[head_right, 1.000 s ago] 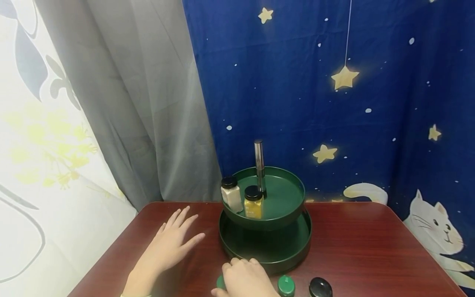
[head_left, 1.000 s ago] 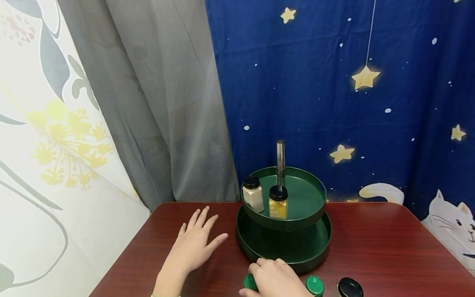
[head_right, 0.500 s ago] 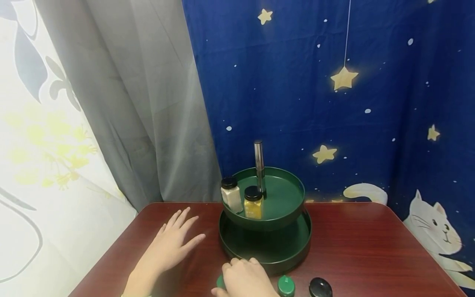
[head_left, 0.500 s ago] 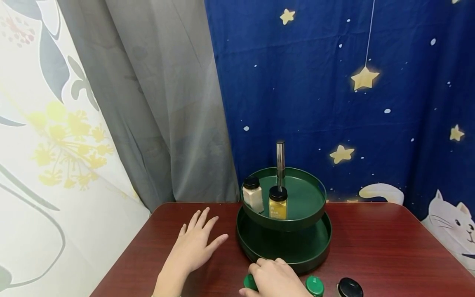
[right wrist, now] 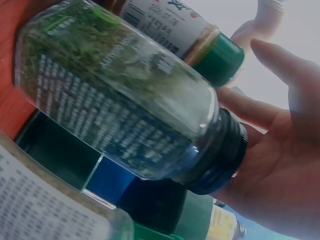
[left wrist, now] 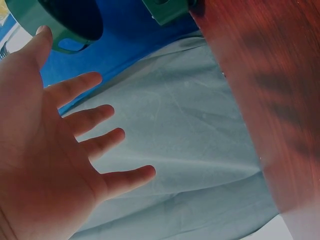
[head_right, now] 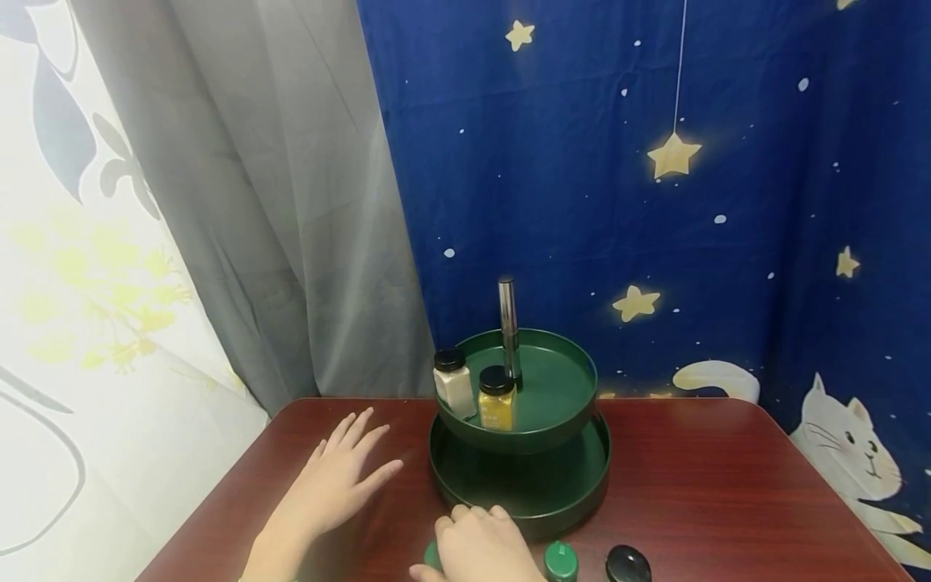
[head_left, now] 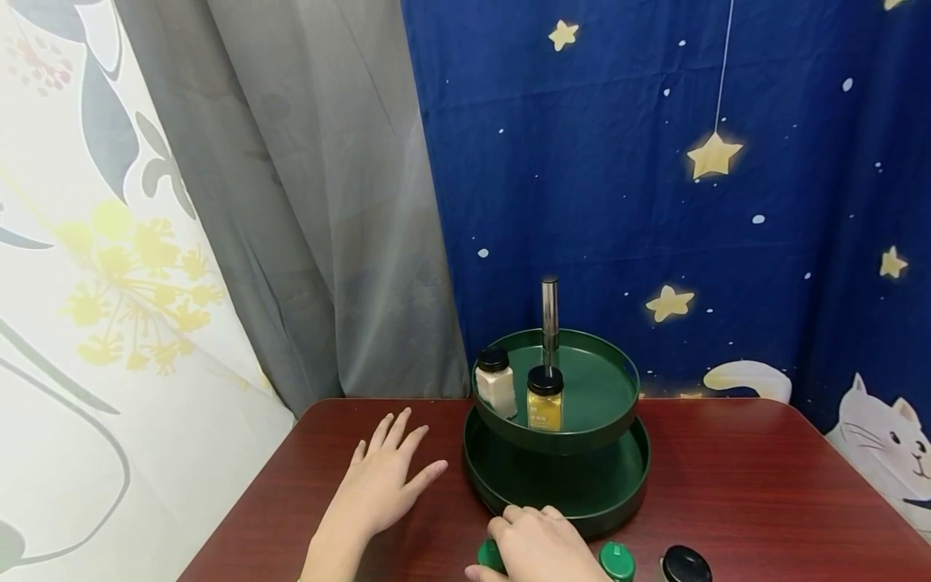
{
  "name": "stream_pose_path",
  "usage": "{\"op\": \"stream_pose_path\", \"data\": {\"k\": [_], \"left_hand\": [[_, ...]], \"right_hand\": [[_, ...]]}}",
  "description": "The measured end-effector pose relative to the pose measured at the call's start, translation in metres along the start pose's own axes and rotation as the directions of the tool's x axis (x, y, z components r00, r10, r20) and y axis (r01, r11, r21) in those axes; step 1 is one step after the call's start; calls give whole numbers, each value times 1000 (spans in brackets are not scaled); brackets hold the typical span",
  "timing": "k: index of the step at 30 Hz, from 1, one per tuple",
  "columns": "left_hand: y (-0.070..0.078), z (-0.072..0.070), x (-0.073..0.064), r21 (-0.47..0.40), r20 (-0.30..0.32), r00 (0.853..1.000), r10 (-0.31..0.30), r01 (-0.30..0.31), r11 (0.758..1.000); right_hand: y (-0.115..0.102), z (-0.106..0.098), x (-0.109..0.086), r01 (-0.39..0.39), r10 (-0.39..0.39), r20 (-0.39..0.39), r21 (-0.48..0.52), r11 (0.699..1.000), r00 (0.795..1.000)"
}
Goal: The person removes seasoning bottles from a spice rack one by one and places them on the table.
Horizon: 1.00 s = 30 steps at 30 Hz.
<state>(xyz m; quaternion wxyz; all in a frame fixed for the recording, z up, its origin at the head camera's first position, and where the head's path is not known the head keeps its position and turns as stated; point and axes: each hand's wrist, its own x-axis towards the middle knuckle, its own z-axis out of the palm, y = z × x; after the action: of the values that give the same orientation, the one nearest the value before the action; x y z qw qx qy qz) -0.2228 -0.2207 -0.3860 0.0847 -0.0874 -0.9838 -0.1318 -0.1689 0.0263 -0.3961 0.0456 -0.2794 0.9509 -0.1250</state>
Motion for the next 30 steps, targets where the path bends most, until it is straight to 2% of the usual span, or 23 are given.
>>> {"op": "stream_pose_path", "data": {"k": [9,18,23,30], "left_hand": [[0,2,0,4,-3,1000,1,-1,1000],[-1,1,0,2,-6,1000,8,-8,1000],[-1,1,1,5,-5,1000,3,-3,1000],[-1,2,1,1,-7,1000,-1,1,1000]], "right_hand": [[-2,-12,-7,-12,12,-22,0,1000,1000],[3,-22,-16,42,-41,-134,9,999,990],[6,-28,-22,37,-33,-199,18,999,980],[11,-39,-28,24,-8,-236,64,998,972]]}}
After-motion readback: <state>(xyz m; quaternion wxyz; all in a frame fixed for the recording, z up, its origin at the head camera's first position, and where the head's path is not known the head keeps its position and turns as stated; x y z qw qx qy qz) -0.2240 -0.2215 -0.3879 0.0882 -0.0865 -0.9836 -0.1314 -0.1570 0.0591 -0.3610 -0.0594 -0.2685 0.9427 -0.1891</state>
